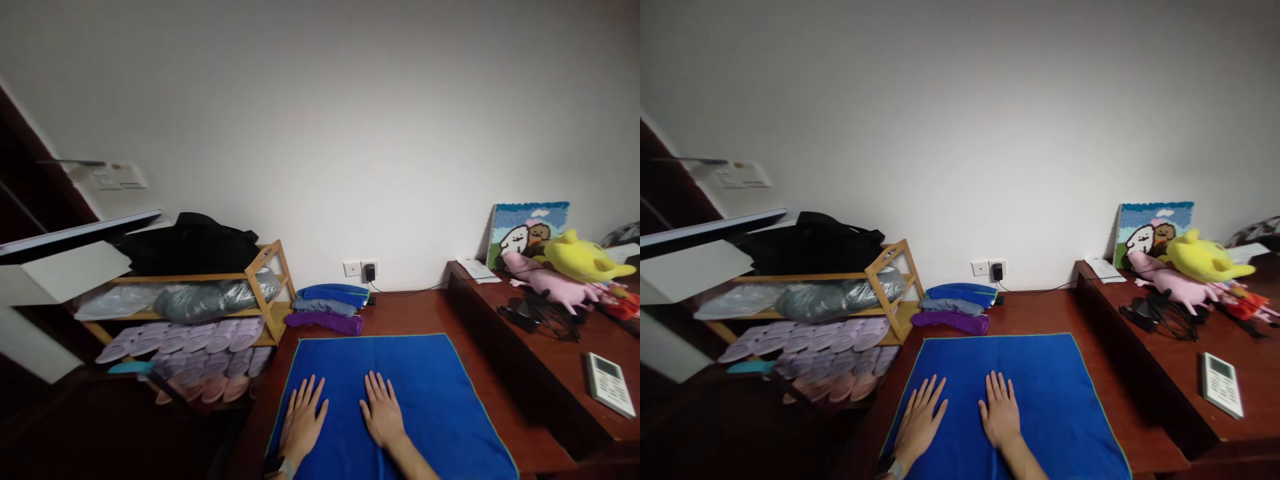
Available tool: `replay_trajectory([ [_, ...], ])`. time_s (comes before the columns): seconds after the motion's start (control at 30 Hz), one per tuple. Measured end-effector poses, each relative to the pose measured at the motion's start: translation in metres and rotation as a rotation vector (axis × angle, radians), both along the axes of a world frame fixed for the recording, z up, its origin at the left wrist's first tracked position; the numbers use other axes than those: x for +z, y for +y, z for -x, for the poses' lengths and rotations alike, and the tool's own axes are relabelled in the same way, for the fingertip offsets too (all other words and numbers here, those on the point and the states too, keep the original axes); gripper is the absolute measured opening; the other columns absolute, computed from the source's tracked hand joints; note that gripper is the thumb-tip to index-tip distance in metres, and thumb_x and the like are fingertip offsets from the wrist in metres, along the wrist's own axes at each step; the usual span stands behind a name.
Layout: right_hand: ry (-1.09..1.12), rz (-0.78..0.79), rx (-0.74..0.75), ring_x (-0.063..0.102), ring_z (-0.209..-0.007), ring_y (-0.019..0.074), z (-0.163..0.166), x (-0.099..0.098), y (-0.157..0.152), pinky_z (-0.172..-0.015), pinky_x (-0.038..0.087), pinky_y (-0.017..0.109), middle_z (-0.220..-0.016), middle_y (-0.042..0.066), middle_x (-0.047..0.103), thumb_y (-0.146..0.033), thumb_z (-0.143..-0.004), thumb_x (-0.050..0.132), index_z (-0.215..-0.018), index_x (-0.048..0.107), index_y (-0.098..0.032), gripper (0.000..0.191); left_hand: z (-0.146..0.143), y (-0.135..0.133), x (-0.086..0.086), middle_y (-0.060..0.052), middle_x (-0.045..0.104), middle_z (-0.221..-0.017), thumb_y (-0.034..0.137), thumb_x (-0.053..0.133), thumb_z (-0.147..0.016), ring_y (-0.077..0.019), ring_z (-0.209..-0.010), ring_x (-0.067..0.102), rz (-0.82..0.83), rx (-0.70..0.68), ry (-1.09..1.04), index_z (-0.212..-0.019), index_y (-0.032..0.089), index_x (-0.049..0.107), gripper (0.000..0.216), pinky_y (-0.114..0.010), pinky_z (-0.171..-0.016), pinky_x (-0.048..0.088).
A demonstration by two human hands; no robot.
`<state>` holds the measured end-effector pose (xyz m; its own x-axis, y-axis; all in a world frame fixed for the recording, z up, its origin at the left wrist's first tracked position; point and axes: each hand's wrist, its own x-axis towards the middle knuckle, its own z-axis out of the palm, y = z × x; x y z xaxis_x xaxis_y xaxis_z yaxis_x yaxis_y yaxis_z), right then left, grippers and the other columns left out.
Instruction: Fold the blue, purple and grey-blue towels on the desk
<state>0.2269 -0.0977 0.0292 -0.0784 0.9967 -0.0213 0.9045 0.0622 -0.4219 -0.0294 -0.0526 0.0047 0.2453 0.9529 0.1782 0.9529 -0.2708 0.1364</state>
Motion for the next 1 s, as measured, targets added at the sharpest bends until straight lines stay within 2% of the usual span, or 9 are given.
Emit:
replay_trajectory([
  [0.13,-0.101,-0.017,-0.173,0.02,-0.155,0.025,-0.074,-0.01,-0.02,-0.128,0.014,0.051,-0.166,0.002,0.027,-0.057,-0.099,0.022,-0.159,0.032,-0.024,0.069,-0.001,0.001,0.003,0.0,0.034,-0.166,0.05,0.039,-0.103,-0.0276,-0.154,0.029,-0.024,-0.003,-0.012,-0.157,0.036,0.036,0.056,-0.053,-0.125,0.024],
  [0.33,-0.149,-0.093,-0.504,0.028,-0.152,0.0323,-0.229,-0.054,-0.068,-0.123,0.025,0.057,-0.159,-0.004,0.045,-0.068,-0.087,0.015,-0.159,0.03,-0.04,0.078,-0.001,0.002,-0.001,-0.002,0.037,-0.165,0.049,0.041,-0.102,-0.0277,-0.153,0.032,-0.04,0.003,-0.042,-0.156,0.035,0.039,0.056,-0.053,-0.124,0.024],
  [0.43,-0.102,-0.167,-0.581,0.035,-0.148,0.0395,-0.266,-0.061,-0.085,-0.118,0.029,0.064,-0.155,-0.002,0.05,-0.073,-0.083,0.012,-0.16,0.022,-0.044,0.083,-0.002,0.002,0.001,-0.003,0.037,-0.165,0.048,0.042,-0.102,-0.028,-0.153,0.032,-0.039,0.005,-0.039,-0.156,0.033,0.041,0.056,-0.053,-0.124,0.024],
  [0.5,-0.125,-0.194,-0.585,0.033,-0.149,0.0393,-0.258,-0.053,-0.088,-0.12,0.026,0.063,-0.156,-0.003,0.05,-0.073,-0.084,0.008,-0.161,0.018,-0.043,0.083,-0.004,0.001,0.004,-0.003,0.037,-0.165,0.048,0.041,-0.102,-0.0273,-0.153,0.032,-0.031,0.006,-0.023,-0.156,0.033,0.041,0.056,-0.052,-0.125,0.024],
  [0.57,-0.158,-0.194,-0.527,0.027,-0.152,0.0346,-0.226,-0.037,-0.085,-0.124,0.022,0.058,-0.158,-0.005,0.045,-0.069,-0.088,0.007,-0.162,0.017,-0.04,0.08,-0.005,0.0,0.007,-0.003,0.036,-0.165,0.046,0.041,-0.102,-0.0262,-0.153,0.032,-0.017,0.006,-0.002,-0.156,0.031,0.041,0.056,-0.051,-0.125,0.024],
  [0.7,-0.108,-0.138,-0.247,0.017,-0.155,0.0265,-0.12,-0.002,-0.069,-0.129,0.018,0.048,-0.165,-0.008,0.029,-0.061,-0.098,0.012,-0.161,0.026,-0.034,0.07,-0.003,-0.011,0.008,-0.003,0.037,-0.165,0.046,0.038,-0.103,-0.0247,-0.152,0.033,-0.028,-0.015,0.022,-0.155,0.032,0.043,0.054,-0.049,-0.125,0.025],
  [0.83,-0.02,-0.066,-0.053,0.014,-0.156,0.0238,-0.029,0.007,-0.058,-0.129,0.015,0.048,-0.168,-0.004,0.017,-0.057,-0.102,0.012,-0.161,0.024,-0.028,0.067,0.007,-0.026,0.001,-0.001,0.037,-0.165,0.048,0.038,-0.103,-0.0247,-0.153,0.031,-0.036,-0.003,0.022,-0.156,0.034,0.04,0.055,-0.05,-0.125,0.026],
  [0.9,0.009,-0.036,-0.018,0.012,-0.157,0.0229,-0.009,0.003,-0.057,-0.129,0.013,0.049,-0.168,-0.002,0.017,-0.057,-0.103,0.012,-0.161,0.022,-0.026,0.067,0.012,-0.031,-0.001,-0.001,0.036,-0.165,0.049,0.037,-0.103,-0.0242,-0.154,0.029,-0.019,0.001,0.02,-0.157,0.035,0.037,0.056,-0.05,-0.125,0.025],
  [1.0,0.022,-0.019,-0.01,0.013,-0.157,0.0237,-0.013,-0.004,-0.06,-0.129,0.012,0.05,-0.168,0.0,0.018,-0.059,-0.102,0.016,-0.161,0.023,-0.024,0.069,0.015,-0.034,-0.001,0.0,0.034,-0.166,0.048,0.035,-0.104,-0.0232,-0.154,0.028,-0.013,0.003,0.012,-0.158,0.035,0.035,0.055,-0.05,-0.126,0.024],
])
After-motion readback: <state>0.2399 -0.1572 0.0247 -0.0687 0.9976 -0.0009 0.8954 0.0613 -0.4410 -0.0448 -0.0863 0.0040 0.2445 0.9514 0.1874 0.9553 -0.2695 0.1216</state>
